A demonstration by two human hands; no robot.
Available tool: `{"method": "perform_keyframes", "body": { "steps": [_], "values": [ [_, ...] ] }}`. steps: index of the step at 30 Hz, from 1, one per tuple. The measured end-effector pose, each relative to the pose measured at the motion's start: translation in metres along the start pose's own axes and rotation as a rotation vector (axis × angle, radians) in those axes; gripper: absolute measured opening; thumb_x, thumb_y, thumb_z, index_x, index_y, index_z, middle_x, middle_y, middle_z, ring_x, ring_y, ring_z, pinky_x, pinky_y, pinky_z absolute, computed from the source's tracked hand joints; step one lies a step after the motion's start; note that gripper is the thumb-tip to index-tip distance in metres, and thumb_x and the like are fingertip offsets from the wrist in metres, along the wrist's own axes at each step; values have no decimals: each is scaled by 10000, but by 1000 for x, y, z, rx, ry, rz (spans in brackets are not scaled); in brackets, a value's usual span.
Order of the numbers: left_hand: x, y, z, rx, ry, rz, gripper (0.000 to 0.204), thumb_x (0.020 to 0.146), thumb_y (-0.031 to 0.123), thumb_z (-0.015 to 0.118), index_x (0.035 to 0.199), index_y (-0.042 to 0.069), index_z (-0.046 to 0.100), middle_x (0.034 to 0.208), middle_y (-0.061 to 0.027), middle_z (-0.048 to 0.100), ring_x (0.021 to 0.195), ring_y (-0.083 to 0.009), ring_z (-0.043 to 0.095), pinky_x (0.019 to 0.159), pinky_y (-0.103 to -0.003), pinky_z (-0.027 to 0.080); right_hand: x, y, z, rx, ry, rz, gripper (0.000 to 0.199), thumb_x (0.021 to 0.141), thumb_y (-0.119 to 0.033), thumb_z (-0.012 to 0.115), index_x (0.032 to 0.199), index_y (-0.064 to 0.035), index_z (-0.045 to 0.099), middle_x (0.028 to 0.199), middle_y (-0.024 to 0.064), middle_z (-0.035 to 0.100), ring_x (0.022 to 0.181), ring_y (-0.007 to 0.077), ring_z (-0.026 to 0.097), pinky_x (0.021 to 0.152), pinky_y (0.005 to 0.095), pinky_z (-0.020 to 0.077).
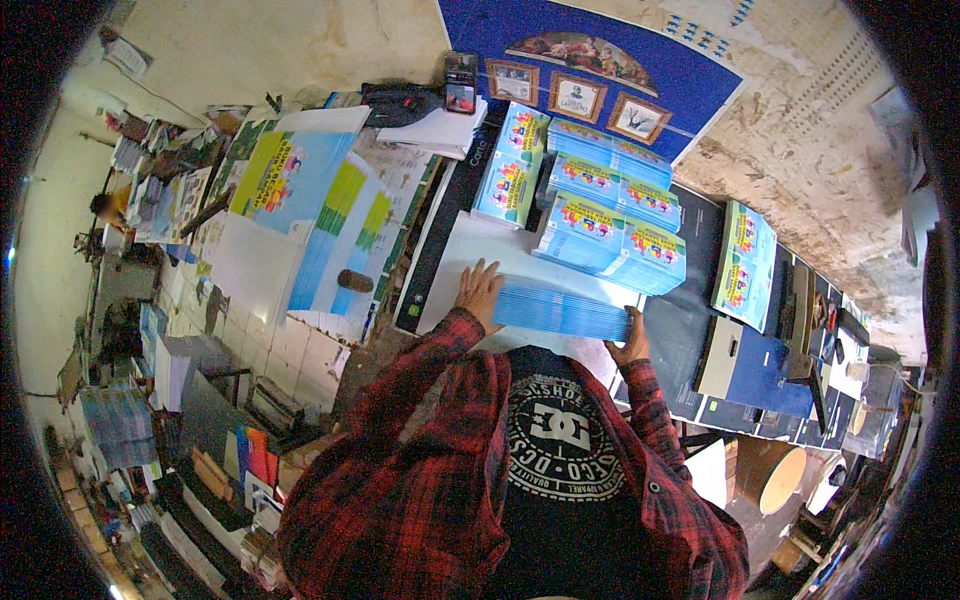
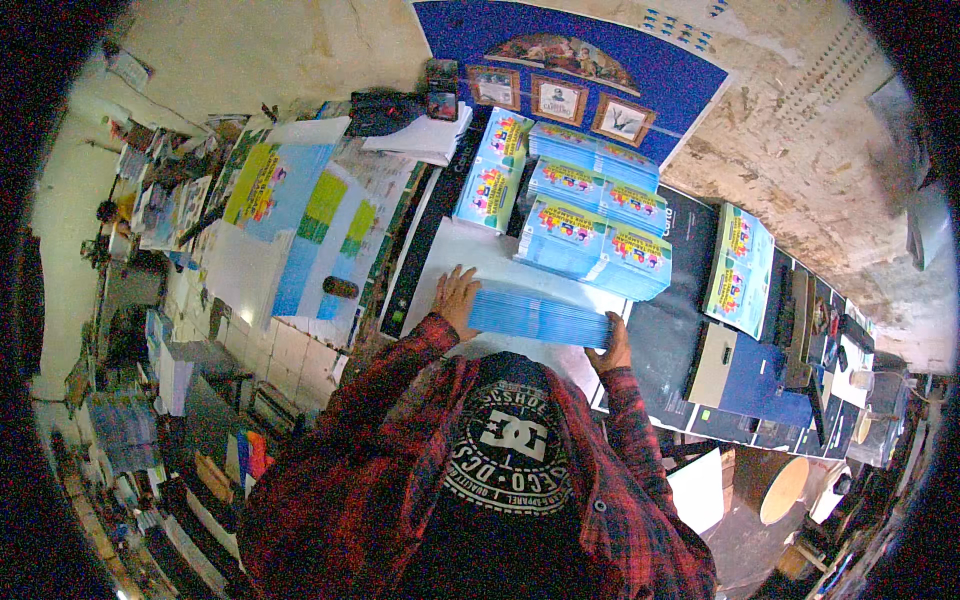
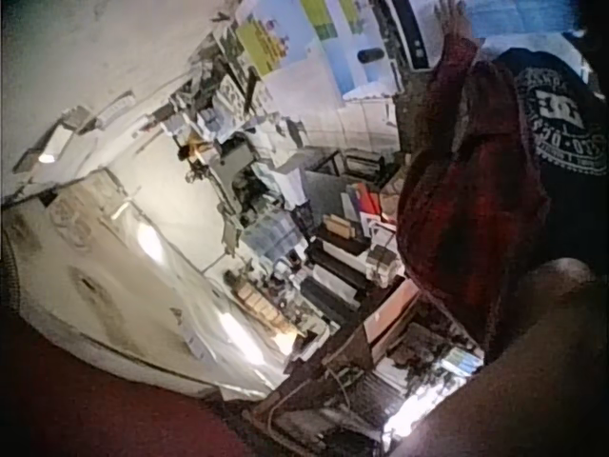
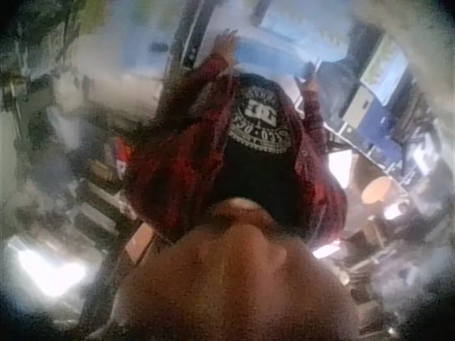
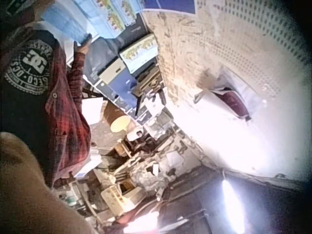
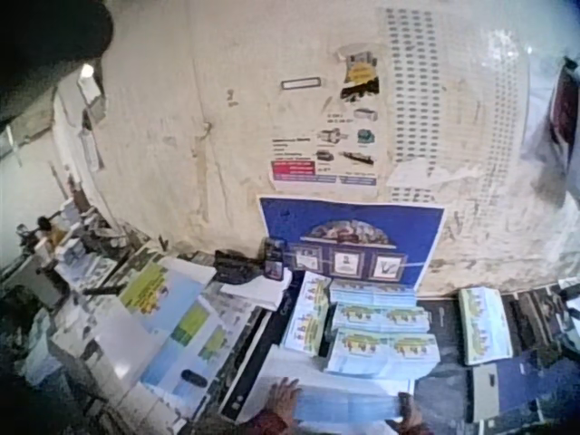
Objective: The person folds stacks of light blue printed paper sheets in half by hand on a work table. They repeatedly pick up a stack, fold it, and place the folded bundle onto a growing pile of finished items.
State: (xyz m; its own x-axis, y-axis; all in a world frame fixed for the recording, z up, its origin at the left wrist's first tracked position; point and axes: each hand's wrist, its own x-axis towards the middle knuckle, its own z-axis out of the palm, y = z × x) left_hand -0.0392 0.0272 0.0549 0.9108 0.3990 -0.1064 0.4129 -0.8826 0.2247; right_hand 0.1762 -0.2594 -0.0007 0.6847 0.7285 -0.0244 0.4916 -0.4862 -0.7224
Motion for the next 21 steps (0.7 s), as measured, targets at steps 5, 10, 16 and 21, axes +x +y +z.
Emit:
{"method": "perform_keyframes", "body": {
  "steps": [5, 10, 16, 21],
  "values": [
    [22, 30, 18, 96, -189, 163, 879, 545, 287, 799, 1272, 46, 368, 1331, -145, 346, 1292, -323, 275, 1071, -476, 217, 11, -28, 2, -699, -29, -103, 713, 599, -283, 722, 1196, -51, 410, 1298, 152, 411, 1262, 330, 324, 1023, 586, 183],
    [37, 33, 24, 35, -213, 216, 742, 595, 225, 775, 1228, 89, 411, 1174, -104, 466, 1141, -292, 429, 970, -448, 332, 30, -58, 28, -637, -114, -237, 596, 635, -329, 692, 1125, -84, 458, 1117, 117, 506, 1162, 281, 433, 985, 543, 256],
    [42, 24, 33, -1, -170, 216, 638, 607, 175, 751, 1169, 123, 454, 1113, -94, 499, 1087, -274, 471, 932, -442, 356, 48, -80, 24, -578, -174, -266, 435, 647, -252, 672, 1029, -105, 526, 944, 82, 581, 957, 282, 561, 928, 472, 350],
    [30, 30, 29, 42, -108, 226, 663, 568, 179, 761, 1156, 94, 466, 1102, -94, 508, 1089, -271, 474, 908, -438, 358, 46, -81, 43, -649, -317, -273, 712, 630, -417, 736, 1189, -102, 425, 1076, 123, 516, 1071, 289, 504, 932, 512, 354]
  ]
}}
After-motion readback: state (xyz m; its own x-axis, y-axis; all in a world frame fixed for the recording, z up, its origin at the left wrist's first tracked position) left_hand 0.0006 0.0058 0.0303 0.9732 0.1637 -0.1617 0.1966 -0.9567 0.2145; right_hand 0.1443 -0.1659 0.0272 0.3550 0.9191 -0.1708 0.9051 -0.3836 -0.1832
